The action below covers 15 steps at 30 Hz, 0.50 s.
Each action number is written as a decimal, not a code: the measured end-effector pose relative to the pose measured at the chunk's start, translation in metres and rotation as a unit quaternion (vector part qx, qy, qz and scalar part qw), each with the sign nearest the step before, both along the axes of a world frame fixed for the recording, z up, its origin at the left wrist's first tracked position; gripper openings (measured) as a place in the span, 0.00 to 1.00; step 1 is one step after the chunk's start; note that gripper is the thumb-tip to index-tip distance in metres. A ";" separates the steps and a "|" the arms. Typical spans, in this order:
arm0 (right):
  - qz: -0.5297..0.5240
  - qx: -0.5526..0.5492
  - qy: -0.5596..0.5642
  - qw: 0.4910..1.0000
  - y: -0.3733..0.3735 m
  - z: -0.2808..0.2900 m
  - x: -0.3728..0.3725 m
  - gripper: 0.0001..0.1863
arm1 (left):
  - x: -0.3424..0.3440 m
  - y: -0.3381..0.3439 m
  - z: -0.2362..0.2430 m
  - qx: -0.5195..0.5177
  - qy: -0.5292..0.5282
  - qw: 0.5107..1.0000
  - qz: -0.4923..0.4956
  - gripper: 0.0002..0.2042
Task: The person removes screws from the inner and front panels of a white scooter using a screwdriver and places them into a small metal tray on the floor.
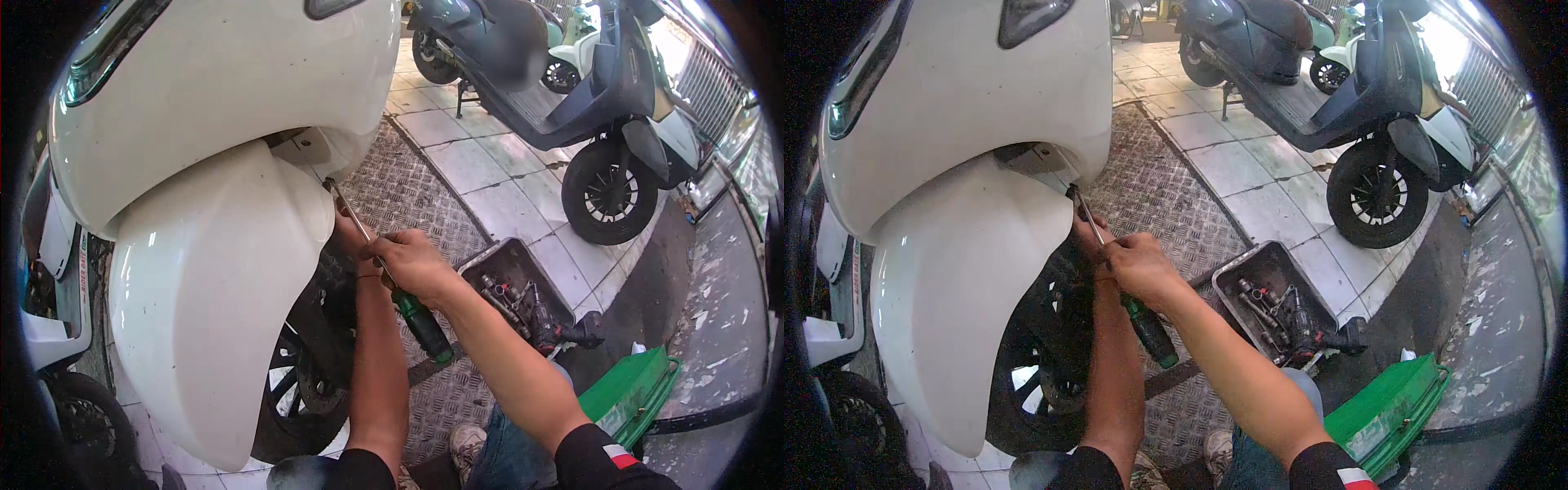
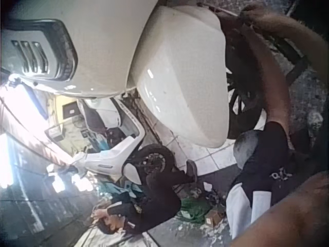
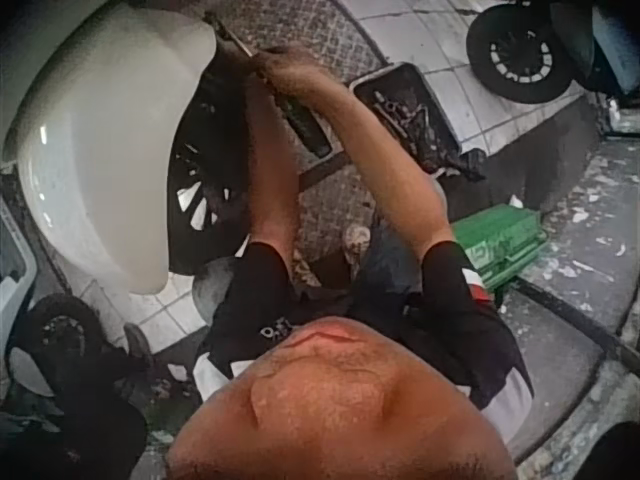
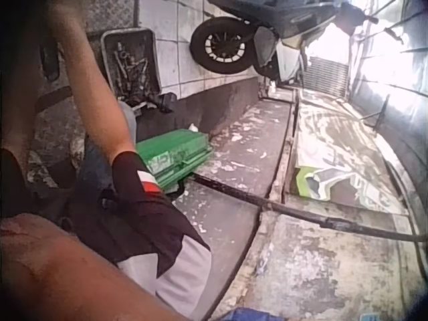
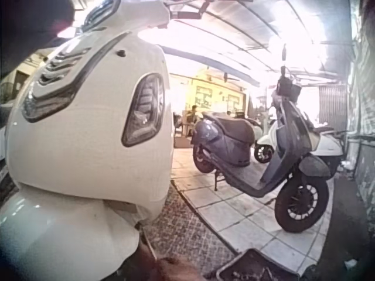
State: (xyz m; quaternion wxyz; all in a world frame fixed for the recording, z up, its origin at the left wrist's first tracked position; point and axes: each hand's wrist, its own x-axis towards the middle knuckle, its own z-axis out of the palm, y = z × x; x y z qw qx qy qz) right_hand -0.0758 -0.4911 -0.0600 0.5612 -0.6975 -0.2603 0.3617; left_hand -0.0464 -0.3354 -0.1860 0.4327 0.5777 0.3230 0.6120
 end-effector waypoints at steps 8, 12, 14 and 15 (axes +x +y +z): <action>-0.009 -0.033 -0.059 0.998 -0.009 -0.011 0.011 0.14 | 0.004 -0.041 0.030 -0.215 -0.188 0.949 -0.135 0.16; -0.024 -0.036 -0.103 0.994 -0.003 -0.022 0.014 0.15 | 0.005 -0.040 0.030 -0.256 -0.256 0.920 -0.151 0.16; -0.010 -0.052 -0.097 0.994 -0.006 -0.018 0.016 0.15 | 0.009 -0.035 0.030 -0.299 -0.325 0.880 -0.174 0.16; 0.005 -0.065 -0.093 0.994 -0.007 -0.011 0.016 0.14 | 0.008 -0.031 0.027 -0.329 -0.354 0.852 -0.202 0.16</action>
